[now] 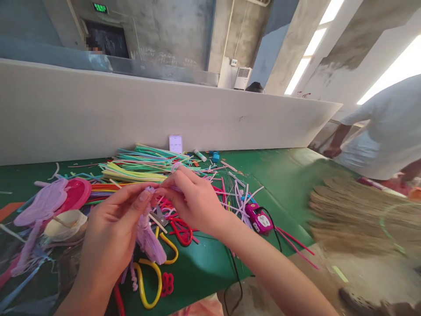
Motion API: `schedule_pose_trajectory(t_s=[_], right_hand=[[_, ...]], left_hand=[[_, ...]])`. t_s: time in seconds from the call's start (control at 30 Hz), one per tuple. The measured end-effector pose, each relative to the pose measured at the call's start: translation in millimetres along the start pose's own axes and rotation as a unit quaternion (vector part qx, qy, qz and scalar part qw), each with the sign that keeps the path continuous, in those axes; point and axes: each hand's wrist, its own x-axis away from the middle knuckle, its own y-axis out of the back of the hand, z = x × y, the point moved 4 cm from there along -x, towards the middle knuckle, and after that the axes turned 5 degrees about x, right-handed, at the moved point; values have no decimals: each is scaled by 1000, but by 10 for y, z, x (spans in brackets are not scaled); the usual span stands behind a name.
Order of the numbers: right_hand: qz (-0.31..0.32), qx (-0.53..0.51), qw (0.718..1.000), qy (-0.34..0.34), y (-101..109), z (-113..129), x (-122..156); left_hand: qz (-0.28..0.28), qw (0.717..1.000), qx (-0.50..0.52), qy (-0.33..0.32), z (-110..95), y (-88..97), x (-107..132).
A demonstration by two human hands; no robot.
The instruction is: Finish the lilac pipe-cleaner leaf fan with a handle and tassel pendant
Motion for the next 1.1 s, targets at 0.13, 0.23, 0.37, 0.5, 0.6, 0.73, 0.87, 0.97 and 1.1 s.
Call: schedule_pose_trajectory(t_s=[0.13, 0.23, 0.37, 0.5, 0.6, 0.73, 0.87, 0.97, 1.1], right_hand=[[104, -25, 994, -18, 135, -54, -168], [194, -7, 981, -22, 267, -108, -371], [327, 63, 942, 46, 354, -79, -668], [413, 142, 894, 95, 305, 16, -870], [448, 240, 851, 132, 218, 154, -934], [465, 335, 806, 150, 103, 414, -892], [345, 375, 840, 189, 65, 584, -670], [175, 373, 887, 209, 116, 551, -397], [95, 309, 934, 153, 112, 331, -59]], left_hand=[[-10, 1000, -6, 2, -4, -21, 17], [14, 999, -36, 10, -13, -59, 1], [45, 996, -67, 24, -18, -125, -55], [52, 995, -66, 52, -25, -208, -82], [58, 994, -63, 72, 5, -258, -89], [77, 994, -64, 36, 75, -285, -160], [29, 998, -52, -20, 86, -217, -251], [13, 1000, -19, -16, 81, -165, -265], [-9, 999, 40, -10, 84, -70, -232]])
